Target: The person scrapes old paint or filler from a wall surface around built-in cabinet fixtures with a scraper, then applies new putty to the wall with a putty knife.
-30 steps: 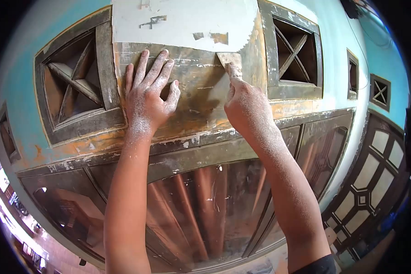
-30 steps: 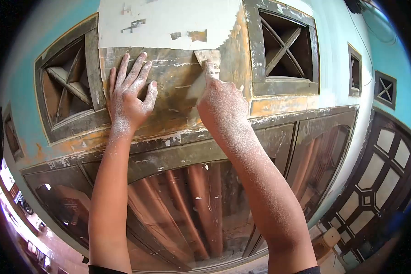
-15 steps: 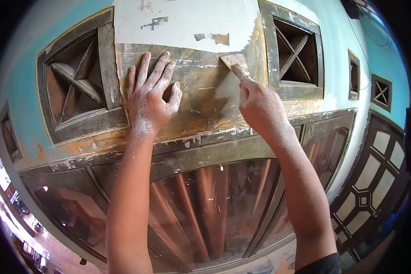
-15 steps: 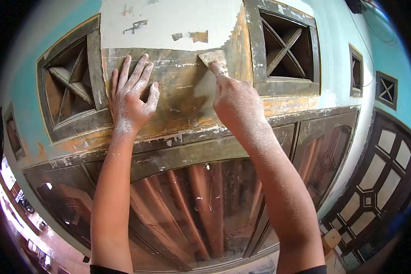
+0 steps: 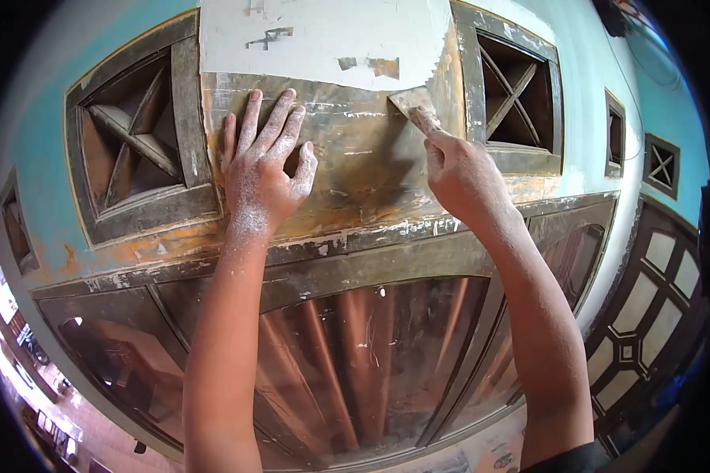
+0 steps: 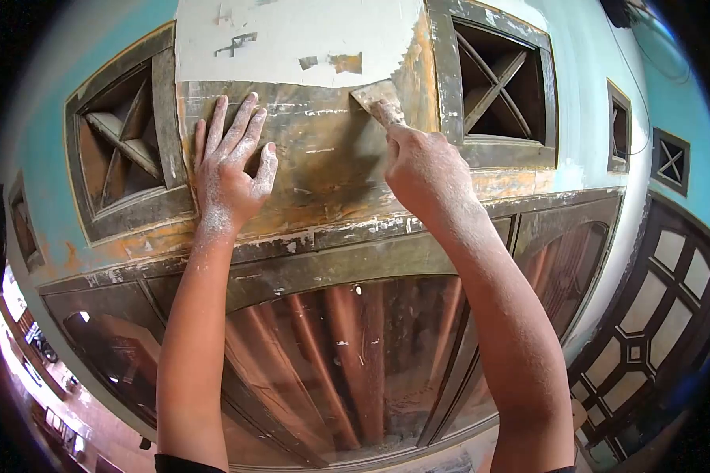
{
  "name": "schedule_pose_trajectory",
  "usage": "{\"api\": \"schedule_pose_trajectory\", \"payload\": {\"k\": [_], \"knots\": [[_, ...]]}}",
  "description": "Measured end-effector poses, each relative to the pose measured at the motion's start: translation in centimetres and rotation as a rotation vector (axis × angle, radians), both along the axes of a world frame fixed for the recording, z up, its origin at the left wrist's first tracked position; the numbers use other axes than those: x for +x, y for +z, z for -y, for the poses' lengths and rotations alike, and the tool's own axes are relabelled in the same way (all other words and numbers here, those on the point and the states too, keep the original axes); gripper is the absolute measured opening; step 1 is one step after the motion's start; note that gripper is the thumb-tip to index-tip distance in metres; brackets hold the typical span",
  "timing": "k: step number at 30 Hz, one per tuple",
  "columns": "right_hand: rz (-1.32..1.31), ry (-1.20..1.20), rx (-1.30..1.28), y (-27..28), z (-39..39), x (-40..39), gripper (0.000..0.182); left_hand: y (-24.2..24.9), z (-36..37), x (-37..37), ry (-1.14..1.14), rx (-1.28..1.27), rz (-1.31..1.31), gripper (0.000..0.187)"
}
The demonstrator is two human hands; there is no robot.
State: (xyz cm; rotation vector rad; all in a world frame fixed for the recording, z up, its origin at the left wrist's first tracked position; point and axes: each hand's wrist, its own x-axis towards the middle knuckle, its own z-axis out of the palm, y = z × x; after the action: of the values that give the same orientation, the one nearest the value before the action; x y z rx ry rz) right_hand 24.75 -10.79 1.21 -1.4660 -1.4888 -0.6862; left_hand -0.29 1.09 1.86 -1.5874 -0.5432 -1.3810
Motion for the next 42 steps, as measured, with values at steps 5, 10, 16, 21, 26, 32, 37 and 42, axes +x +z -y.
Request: {"api": "schedule_pose_trajectory", "payload": {"k": [5, 10, 16, 21, 26, 32, 37, 42], "knots": [[-0.032, 0.027, 0.035, -0.3, -0.6, 0.2, 0.029, -0.1, 0.0, 0.1, -0.002, -0.001, 0.005, 0.046], [-0.036, 0.021, 0.057, -0.1, -0.6, 0.4, 0.028, -0.3, 0.2, 0.1, -0.012, -0.018, 0.001, 0.047], [0.029, 0.022, 0.093, 0.5, -0.7, 1.9, 0.027, -0.2, 0.0, 0.1, 0.003, -0.007, -0.001, 0.047], [0.052, -0.013, 0.019, 1.3, -0.2, 2.2, 0.028, -0.1, 0.0, 0.2, 0.014, -0.005, 0.000, 0.046], [0.044, -0.010, 0.044, 1.4, 0.2, 2.8, 0.027, -0.2, 0.0, 0.2, 0.012, -0.014, 0.003, 0.047], [0.104, -0.018, 0.039, 2.2, 0.6, 4.3, 0.030, -0.2, 0.2, 0.2, 0.024, -0.014, 0.003, 0.047], [0.112, -0.020, 0.028, 2.6, 1.0, 5.1, 0.025, -0.2, -0.1, 0.2, 0.020, 0.003, 0.000, 0.047], [0.152, -0.040, 0.024, 3.4, 0.5, 5.9, 0.026, 0.0, 0.1, 0.4, 0.032, -0.009, -0.004, 0.047]]}}
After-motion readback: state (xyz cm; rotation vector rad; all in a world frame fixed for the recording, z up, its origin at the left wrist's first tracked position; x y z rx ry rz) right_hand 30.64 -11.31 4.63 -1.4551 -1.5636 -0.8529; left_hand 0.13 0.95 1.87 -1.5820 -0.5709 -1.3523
